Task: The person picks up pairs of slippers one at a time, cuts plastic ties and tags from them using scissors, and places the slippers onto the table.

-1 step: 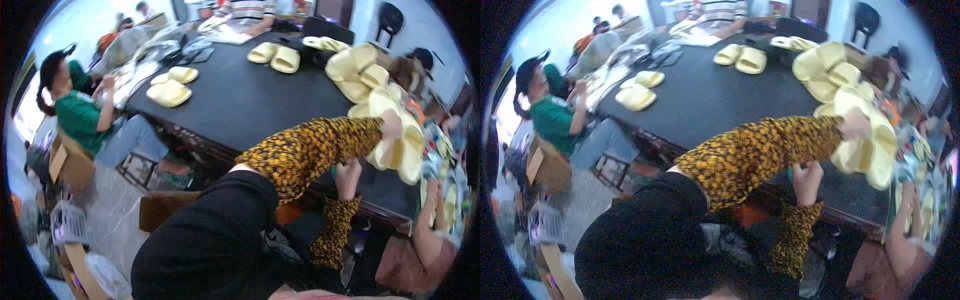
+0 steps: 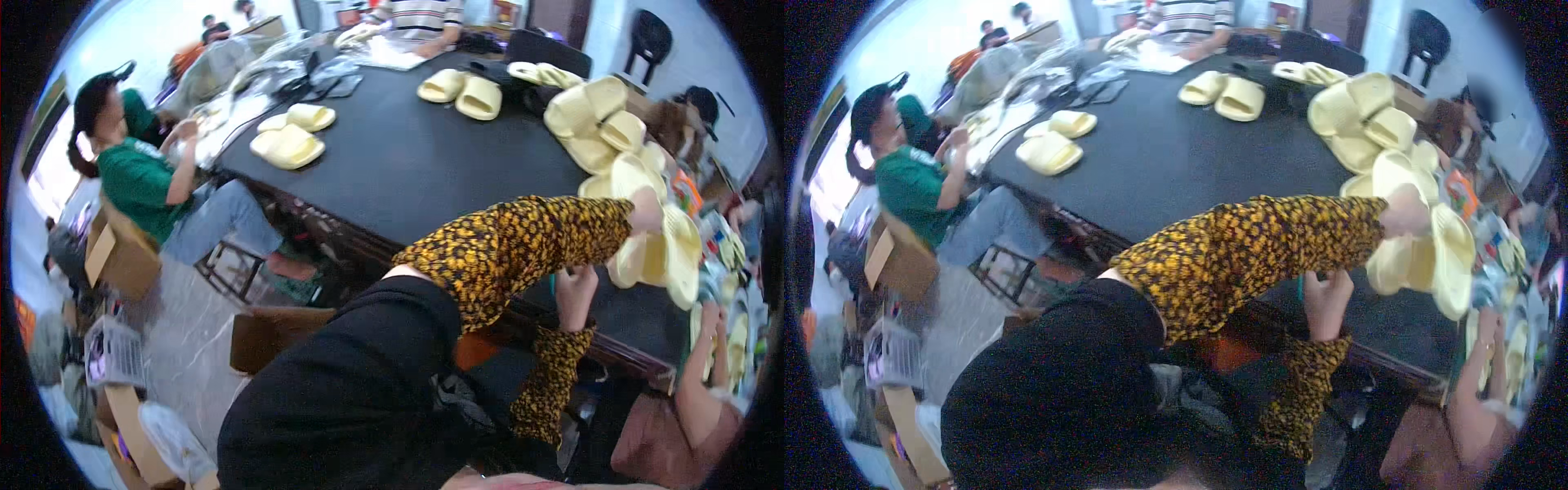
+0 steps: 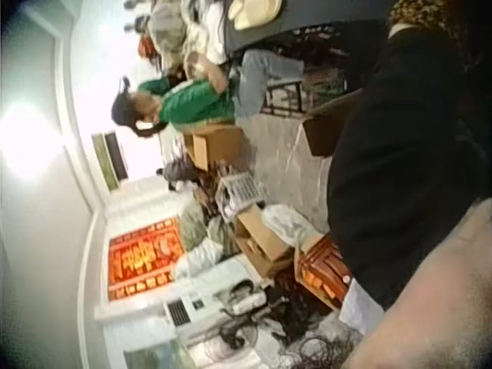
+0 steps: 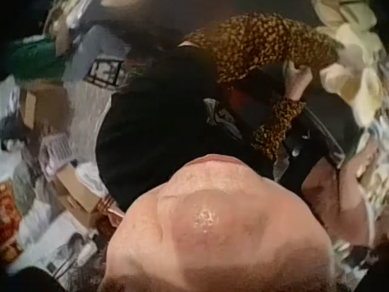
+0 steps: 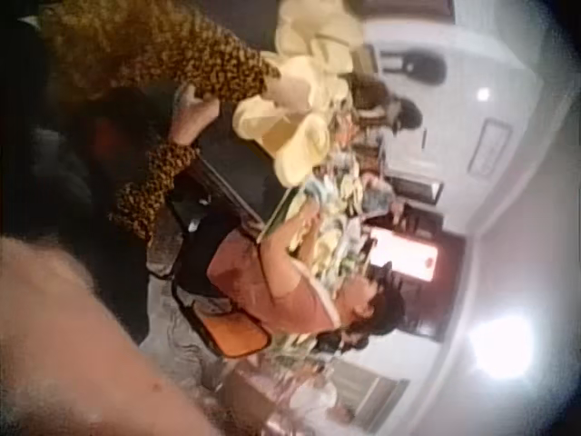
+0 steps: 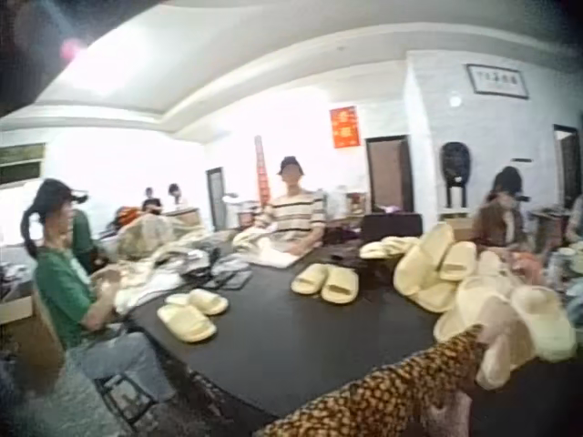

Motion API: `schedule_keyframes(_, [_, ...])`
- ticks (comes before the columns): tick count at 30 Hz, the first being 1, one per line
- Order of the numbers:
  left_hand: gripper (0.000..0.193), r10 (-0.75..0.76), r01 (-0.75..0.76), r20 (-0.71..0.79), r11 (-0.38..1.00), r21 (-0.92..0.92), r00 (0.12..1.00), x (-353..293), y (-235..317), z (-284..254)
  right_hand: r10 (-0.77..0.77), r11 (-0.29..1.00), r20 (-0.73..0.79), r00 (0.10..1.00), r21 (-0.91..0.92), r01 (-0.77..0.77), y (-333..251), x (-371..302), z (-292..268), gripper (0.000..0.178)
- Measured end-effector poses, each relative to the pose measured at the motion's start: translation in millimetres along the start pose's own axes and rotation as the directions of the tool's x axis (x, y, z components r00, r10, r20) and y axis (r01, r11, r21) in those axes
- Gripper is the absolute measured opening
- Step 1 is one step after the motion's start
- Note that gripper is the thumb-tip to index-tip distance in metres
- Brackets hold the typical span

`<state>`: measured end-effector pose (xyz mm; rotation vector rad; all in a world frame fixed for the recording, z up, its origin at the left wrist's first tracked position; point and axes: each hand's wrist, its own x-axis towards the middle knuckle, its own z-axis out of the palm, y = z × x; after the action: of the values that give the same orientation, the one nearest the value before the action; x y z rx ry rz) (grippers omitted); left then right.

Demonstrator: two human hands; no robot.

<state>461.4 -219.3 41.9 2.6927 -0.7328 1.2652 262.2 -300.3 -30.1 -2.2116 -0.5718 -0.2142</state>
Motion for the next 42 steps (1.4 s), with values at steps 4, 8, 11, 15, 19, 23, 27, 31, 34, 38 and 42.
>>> schedule_keyframes(4, [0.016, -0.468, 0.501, 0.235, 0.595, -0.628, 0.852, -8, 42, -85, -0.111, 0.981, -0.104, 0.988, 0.146, 0.126, 21, 3, -10, 0.029])
schedule_keyframes(8, [0.027, -0.421, 0.501, 0.273, 0.718, -0.483, 0.865, -69, -39, -195, -0.100, 0.835, 0.013, 0.995, 0.545, 0.077, -12, 0, -8, 0.043])
schedule_keyframes(11, [0.033, -0.605, 0.629, 0.181, 0.716, -0.303, 0.776, -135, -99, -263, -0.130, 0.841, -0.010, 0.991, 0.528, 0.115, -6, 3, -4, 0.039])
schedule_keyframes(15, [0.031, -0.794, 0.741, -0.003, 0.566, 0.361, 0.608, -264, -226, -330, -0.134, 0.857, -0.042, 0.990, 0.496, 0.137, -18, -5, -5, 0.037])
schedule_keyframes(19, [0.033, -0.866, 0.809, -0.331, 0.132, 0.573, 0.375, -405, -286, -442, -0.211, 0.925, 0.009, 0.977, 0.324, 0.197, -31, -6, -5, 0.039])
schedule_keyframes(23, [0.035, -0.928, 0.905, -0.333, 0.009, 0.426, 0.166, -468, -308, -401, -0.196, 0.975, -0.038, 0.980, 0.100, 0.199, -12, -6, -9, 0.043])
schedule_keyframes(27, [0.031, -0.810, 0.356, -0.093, 0.148, 0.923, 0.579, -603, -356, -621, -0.244, 0.859, 0.026, 0.970, 0.470, 0.203, -32, -6, -8, 0.042])
schedule_keyframes(31, [0.024, -0.861, 0.667, -0.008, 0.387, 0.637, 0.508, -508, -346, -349, -0.131, 0.990, -0.054, 0.990, 0.043, 0.134, -14, -9, -16, 0.042])
schedule_keyframes(34, [0.037, -0.924, 0.901, -0.187, 0.253, 0.353, 0.333, -492, -315, -419, -0.351, 0.935, -0.093, 0.932, 0.015, 0.354, -21, -2, -3, 0.042])
schedule_keyframes(38, [0.038, -0.944, 0.949, -0.106, 0.309, 0.057, 0.314, -447, -284, -400, -0.346, 0.934, -0.088, 0.934, 0.059, 0.352, -19, 0, -2, 0.041])
schedule_keyframes(42, [0.035, -0.960, 0.950, 0.210, 0.122, -0.287, 0.186, -414, -248, -398, -0.304, 0.941, -0.084, 0.949, 0.126, 0.313, -28, -5, -8, 0.041])
